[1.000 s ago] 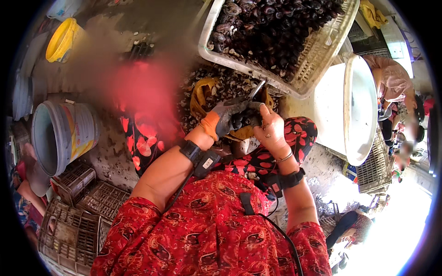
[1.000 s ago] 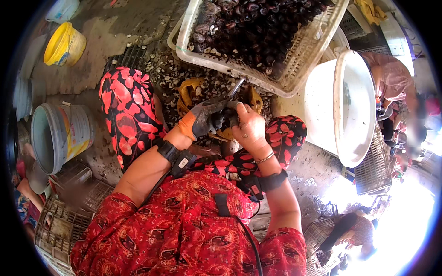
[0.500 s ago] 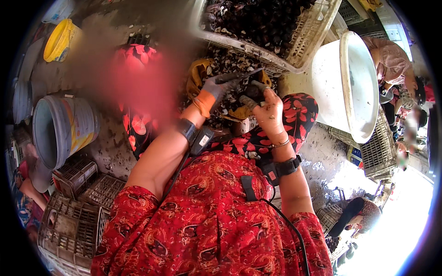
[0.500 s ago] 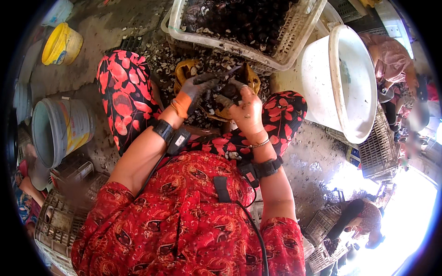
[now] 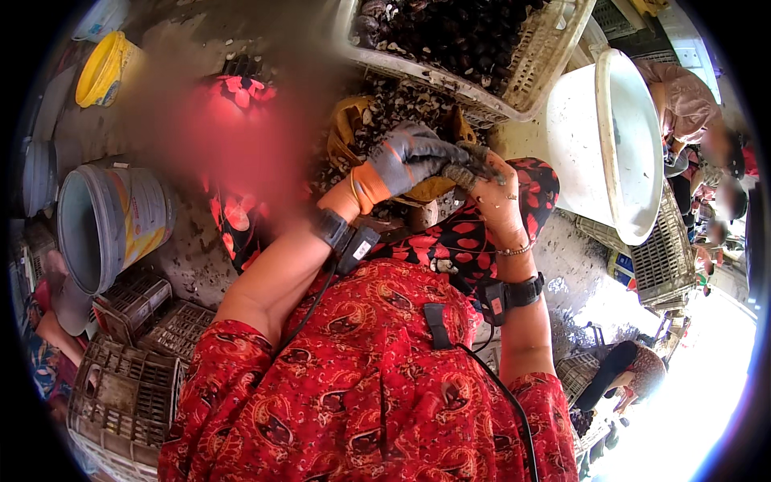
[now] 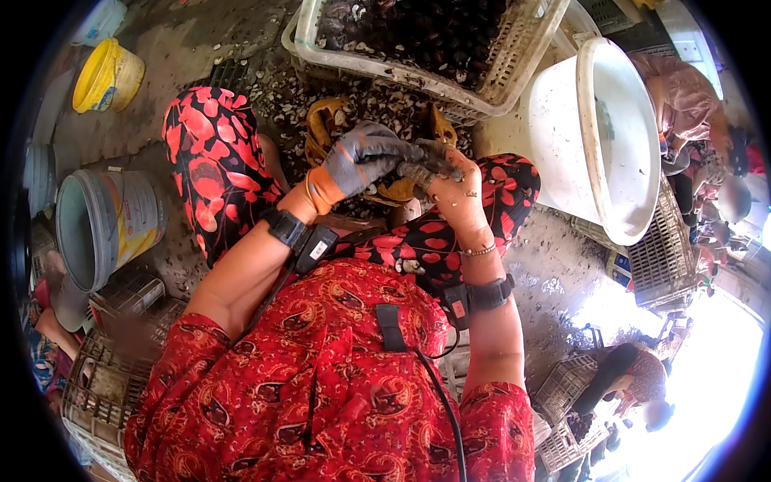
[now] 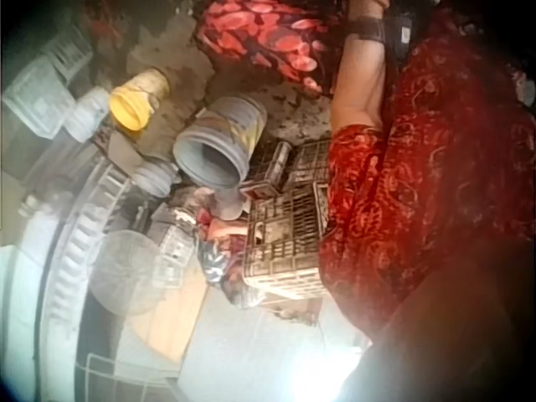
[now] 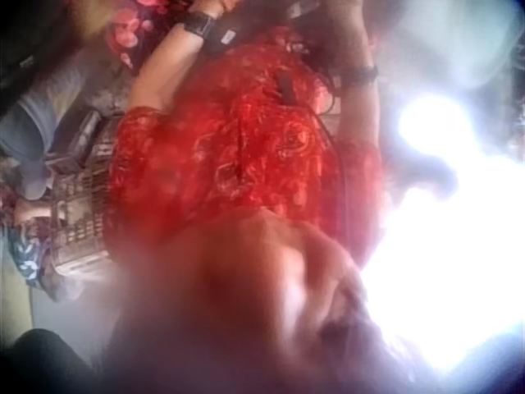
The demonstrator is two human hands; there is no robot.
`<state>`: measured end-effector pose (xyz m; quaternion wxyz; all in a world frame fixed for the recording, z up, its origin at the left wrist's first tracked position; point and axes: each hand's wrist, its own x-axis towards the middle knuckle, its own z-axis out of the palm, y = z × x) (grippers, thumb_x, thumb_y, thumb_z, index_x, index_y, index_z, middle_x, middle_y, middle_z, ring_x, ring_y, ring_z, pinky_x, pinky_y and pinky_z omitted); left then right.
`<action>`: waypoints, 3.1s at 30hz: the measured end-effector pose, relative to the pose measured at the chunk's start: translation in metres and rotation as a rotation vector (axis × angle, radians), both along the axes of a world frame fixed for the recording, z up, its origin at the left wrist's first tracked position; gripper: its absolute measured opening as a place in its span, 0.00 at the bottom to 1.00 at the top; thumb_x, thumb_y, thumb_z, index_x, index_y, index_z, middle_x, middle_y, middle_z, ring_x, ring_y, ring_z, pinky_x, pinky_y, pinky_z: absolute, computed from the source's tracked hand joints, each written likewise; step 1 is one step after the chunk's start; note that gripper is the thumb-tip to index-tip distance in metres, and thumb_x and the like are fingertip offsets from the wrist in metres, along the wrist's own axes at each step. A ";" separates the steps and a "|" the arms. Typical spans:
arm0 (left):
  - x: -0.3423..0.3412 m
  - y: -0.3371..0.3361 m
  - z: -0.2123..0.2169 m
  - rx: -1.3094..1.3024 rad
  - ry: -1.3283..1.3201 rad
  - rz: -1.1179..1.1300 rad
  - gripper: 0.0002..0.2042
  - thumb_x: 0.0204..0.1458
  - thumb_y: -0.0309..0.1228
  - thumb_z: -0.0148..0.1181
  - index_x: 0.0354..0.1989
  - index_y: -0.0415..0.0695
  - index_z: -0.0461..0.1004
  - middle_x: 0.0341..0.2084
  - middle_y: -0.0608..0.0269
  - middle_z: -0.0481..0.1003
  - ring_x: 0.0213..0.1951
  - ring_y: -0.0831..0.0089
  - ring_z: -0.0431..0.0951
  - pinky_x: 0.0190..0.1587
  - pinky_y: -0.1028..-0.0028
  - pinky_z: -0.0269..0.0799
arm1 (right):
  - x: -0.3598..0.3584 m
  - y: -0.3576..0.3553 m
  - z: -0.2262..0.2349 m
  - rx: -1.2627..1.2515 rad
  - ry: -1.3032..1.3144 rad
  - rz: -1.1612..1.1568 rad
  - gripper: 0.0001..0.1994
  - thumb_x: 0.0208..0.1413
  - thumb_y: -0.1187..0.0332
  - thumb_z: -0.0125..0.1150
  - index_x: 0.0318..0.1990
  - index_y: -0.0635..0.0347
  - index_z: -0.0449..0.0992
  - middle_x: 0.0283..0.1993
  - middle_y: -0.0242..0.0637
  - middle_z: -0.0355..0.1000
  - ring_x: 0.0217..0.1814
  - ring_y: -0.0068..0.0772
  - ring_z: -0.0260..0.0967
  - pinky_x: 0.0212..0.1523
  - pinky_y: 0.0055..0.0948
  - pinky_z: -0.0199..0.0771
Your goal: The person shucks oysters by hand while sitting on the floor. The person picks up oysters one at a time from a crate, uses a tool to open them, and places the shucked oysters into a bucket.
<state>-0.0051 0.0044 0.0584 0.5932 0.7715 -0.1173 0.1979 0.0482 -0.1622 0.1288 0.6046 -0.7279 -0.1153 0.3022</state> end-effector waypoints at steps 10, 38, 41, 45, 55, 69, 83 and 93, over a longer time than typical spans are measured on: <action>0.004 0.007 0.001 0.054 0.064 0.061 0.14 0.39 0.21 0.58 0.37 0.47 0.77 0.31 0.60 0.74 0.35 0.65 0.73 0.42 0.70 0.67 | 0.008 -0.005 -0.010 -0.154 -0.187 0.022 0.17 0.43 0.77 0.64 0.43 0.70 0.71 0.38 0.34 0.73 0.38 0.17 0.67 0.40 0.17 0.69; -0.004 0.013 0.001 -0.080 0.259 0.250 0.11 0.43 0.25 0.57 0.37 0.47 0.77 0.33 0.59 0.76 0.36 0.66 0.75 0.42 0.72 0.68 | 0.003 -0.004 0.000 0.010 -0.346 -0.190 0.17 0.45 0.77 0.63 0.44 0.69 0.70 0.38 0.34 0.72 0.38 0.19 0.68 0.38 0.17 0.69; -0.004 0.008 -0.002 -0.008 0.222 0.282 0.12 0.40 0.24 0.58 0.36 0.47 0.77 0.31 0.57 0.75 0.35 0.61 0.74 0.40 0.69 0.69 | 0.005 -0.009 -0.008 -0.158 -0.575 -0.143 0.17 0.44 0.77 0.63 0.44 0.68 0.70 0.39 0.34 0.72 0.36 0.19 0.68 0.35 0.16 0.69; -0.002 0.014 0.005 0.251 0.104 0.310 0.11 0.40 0.23 0.59 0.35 0.47 0.78 0.28 0.57 0.75 0.34 0.59 0.73 0.39 0.67 0.69 | 0.008 -0.008 -0.011 -0.166 -0.687 -0.077 0.19 0.41 0.74 0.65 0.43 0.65 0.71 0.37 0.34 0.71 0.31 0.18 0.67 0.24 0.17 0.64; -0.005 -0.001 -0.017 -0.401 0.711 0.047 0.09 0.47 0.29 0.58 0.38 0.46 0.77 0.18 0.70 0.72 0.15 0.82 0.68 0.16 0.80 0.63 | -0.005 -0.015 -0.015 -0.596 -0.933 0.016 0.18 0.39 0.68 0.64 0.40 0.65 0.72 0.28 0.44 0.69 0.25 0.44 0.67 0.26 0.32 0.68; -0.005 -0.015 -0.014 -0.823 0.659 -0.072 0.14 0.44 0.21 0.59 0.42 0.38 0.72 0.35 0.67 0.75 0.33 0.81 0.72 0.38 0.81 0.69 | -0.018 0.013 -0.030 -0.747 -0.783 0.176 0.16 0.30 0.71 0.58 0.33 0.59 0.71 0.31 0.45 0.67 0.36 0.50 0.66 0.34 0.37 0.68; -0.002 0.004 -0.035 -0.564 0.413 -0.115 0.12 0.50 0.23 0.53 0.43 0.37 0.72 0.37 0.66 0.74 0.38 0.79 0.72 0.41 0.79 0.66 | -0.002 -0.016 -0.027 -0.061 -0.400 -0.065 0.16 0.42 0.64 0.68 0.34 0.67 0.74 0.16 0.29 0.65 0.19 0.13 0.58 0.19 0.20 0.61; -0.003 0.015 -0.019 -0.439 0.468 -0.019 0.12 0.49 0.23 0.54 0.43 0.35 0.72 0.42 0.63 0.73 0.42 0.76 0.70 0.47 0.78 0.64 | -0.007 -0.015 -0.019 -0.053 -0.297 -0.136 0.16 0.46 0.68 0.65 0.41 0.68 0.72 0.32 0.33 0.71 0.33 0.19 0.62 0.33 0.22 0.65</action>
